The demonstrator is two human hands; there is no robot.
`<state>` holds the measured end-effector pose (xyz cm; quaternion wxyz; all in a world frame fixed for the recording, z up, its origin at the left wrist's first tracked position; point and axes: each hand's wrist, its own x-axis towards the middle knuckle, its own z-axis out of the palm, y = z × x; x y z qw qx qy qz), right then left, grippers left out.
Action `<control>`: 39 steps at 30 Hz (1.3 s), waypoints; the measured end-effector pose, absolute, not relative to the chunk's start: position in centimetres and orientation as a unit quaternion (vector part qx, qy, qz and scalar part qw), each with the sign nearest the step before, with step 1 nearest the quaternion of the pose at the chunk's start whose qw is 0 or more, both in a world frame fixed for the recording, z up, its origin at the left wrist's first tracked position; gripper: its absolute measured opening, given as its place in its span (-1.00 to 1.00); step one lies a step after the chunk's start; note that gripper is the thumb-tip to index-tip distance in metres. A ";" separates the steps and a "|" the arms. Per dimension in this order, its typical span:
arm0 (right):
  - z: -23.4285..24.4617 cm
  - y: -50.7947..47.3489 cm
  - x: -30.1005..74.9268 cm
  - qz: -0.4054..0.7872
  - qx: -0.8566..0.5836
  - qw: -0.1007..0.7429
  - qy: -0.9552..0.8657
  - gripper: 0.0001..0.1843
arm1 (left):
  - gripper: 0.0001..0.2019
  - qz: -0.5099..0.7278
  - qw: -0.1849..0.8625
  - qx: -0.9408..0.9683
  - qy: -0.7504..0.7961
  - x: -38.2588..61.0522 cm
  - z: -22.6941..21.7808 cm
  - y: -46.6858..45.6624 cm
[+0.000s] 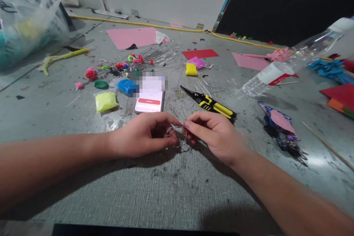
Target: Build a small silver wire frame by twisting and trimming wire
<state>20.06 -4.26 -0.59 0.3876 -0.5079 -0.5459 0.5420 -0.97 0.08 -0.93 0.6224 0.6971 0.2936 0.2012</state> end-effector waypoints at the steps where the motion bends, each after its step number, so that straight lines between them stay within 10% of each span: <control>1: -0.6 -4.3 20.1 0.542 -0.509 0.389 -0.544 -0.78 | -0.69 0.203 0.626 0.692 0.296 -0.9 -0.9 0.1; 39: -0.2 -4.7 20.0 0.518 -0.515 0.323 -0.601 -0.84 | -0.77 0.077 0.686 0.653 0.311 -0.4 0.6 1.0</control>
